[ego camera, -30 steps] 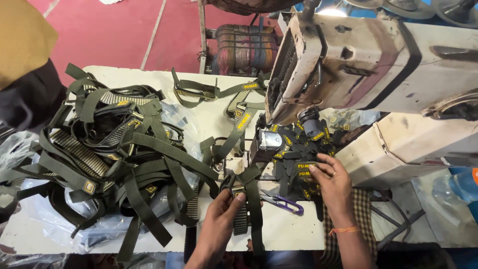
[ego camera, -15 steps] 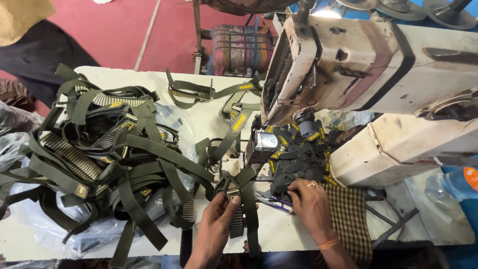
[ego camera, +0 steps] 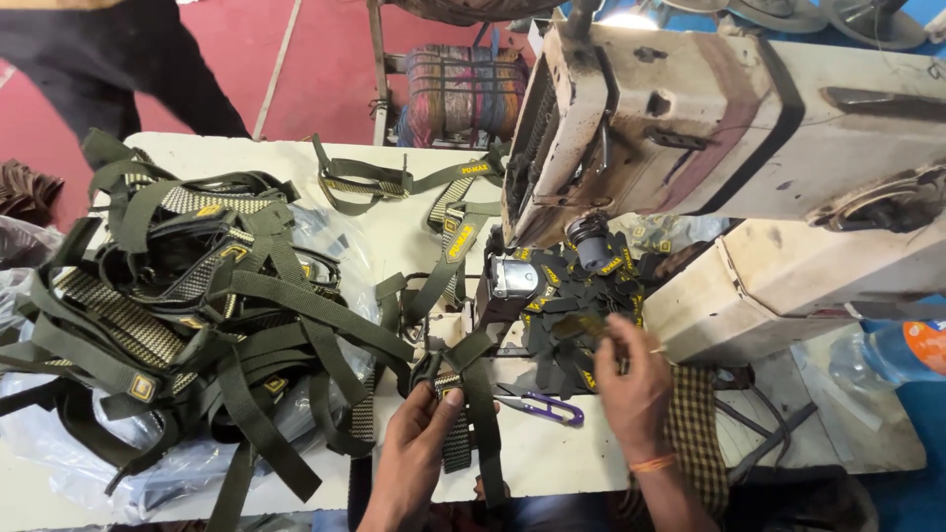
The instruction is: Assembling and organizing fabric sandal straps at a stitching workstation.
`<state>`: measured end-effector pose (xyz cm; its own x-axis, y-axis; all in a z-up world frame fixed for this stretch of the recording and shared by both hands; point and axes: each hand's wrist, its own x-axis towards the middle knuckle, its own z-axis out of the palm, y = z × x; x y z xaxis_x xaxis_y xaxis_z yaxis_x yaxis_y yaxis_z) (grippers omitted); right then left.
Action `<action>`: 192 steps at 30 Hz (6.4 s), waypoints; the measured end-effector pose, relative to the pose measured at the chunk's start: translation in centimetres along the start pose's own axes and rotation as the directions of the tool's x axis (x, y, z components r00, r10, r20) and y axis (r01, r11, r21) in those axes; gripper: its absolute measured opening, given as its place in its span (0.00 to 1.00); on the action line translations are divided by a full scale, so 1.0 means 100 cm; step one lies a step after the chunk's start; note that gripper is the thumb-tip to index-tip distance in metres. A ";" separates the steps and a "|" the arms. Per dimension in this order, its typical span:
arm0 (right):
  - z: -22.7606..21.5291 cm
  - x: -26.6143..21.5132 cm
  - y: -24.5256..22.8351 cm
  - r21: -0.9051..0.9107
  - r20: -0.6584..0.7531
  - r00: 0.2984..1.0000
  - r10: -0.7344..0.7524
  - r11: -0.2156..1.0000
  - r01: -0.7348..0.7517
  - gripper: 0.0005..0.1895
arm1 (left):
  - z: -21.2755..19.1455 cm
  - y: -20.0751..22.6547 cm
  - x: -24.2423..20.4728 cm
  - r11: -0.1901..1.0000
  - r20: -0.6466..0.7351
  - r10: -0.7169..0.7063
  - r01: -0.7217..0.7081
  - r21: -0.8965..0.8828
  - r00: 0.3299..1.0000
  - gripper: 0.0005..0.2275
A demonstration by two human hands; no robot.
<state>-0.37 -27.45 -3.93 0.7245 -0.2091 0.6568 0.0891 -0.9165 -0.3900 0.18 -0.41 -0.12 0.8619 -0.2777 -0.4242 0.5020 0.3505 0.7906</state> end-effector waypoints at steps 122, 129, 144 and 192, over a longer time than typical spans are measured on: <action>-0.019 0.015 -0.117 0.521 0.633 0.707 0.316 0.502 -0.691 0.14 | 0.026 0.041 0.015 0.965 -0.128 0.184 -0.154 0.214 0.975 0.10; 0.007 0.052 -0.111 0.703 0.584 0.730 0.356 0.229 -0.674 0.12 | 0.042 0.085 0.063 0.926 -0.053 0.204 -0.175 0.334 0.978 0.12; 0.019 0.056 -0.115 0.753 0.506 0.765 0.399 0.229 -0.617 0.12 | 0.036 0.106 0.086 0.889 0.160 0.161 -0.214 0.404 0.974 0.04; -0.001 0.078 -0.074 0.436 0.426 0.818 0.386 0.705 -0.560 0.09 | 0.036 0.064 0.094 0.267 0.013 0.933 -0.718 0.643 0.359 0.11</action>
<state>4.51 -22.37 4.12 0.9185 -0.3793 0.1116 -0.0447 -0.3800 -0.9239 11.27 -3.95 2.53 0.7768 0.2159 0.5916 -0.5302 -0.2826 0.7994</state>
